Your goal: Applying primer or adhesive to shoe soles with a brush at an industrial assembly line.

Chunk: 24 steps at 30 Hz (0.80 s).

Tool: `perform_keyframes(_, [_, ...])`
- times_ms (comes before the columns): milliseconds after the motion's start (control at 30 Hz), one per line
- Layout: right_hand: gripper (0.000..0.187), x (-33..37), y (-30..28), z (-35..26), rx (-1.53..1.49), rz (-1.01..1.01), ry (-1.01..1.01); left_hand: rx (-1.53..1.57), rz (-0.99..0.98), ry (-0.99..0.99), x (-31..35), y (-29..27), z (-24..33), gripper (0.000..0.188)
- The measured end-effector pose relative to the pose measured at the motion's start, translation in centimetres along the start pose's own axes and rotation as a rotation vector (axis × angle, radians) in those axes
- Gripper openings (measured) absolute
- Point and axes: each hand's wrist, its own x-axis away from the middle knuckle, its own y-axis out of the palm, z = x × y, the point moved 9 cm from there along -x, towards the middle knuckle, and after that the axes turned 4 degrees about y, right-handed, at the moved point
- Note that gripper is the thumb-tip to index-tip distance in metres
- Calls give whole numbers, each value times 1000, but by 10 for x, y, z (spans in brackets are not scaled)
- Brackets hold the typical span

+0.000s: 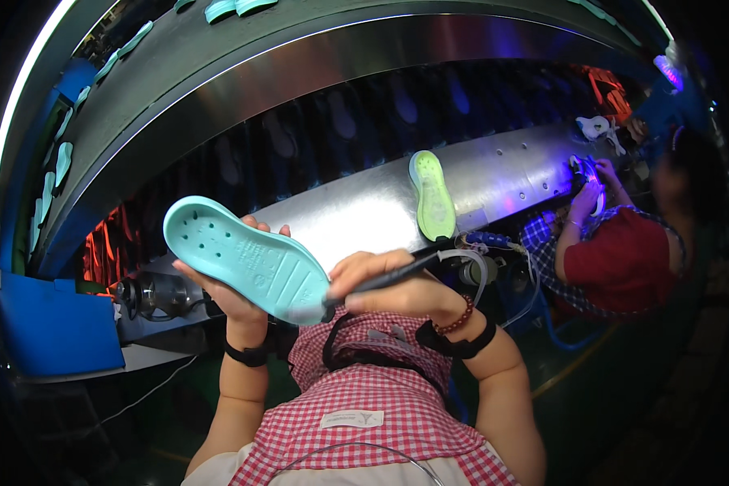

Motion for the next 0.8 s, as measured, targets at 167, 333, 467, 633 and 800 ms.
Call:
perform_keyframes(167, [19, 1, -2, 25, -588, 279, 137, 158, 103, -74, 18, 16, -14, 70])
perform_keyframes(333, [18, 4, 8, 20, -164, 305, 167, 300, 99, -108, 30, 13, -27, 59])
perform_keyframes(467, [19, -1, 8, -3, -61, 251, 167, 190, 142, -153, 25, 4, -26, 57])
perform_keyframes(633, [19, -16, 32, -29, 319, 26, -113, 300, 74, -154, 18, 8, -25, 58])
perform_keyframes(800, [22, -21, -5, -27, 256, 208, -7, 187, -6, -189, 14, 15, -22, 59])
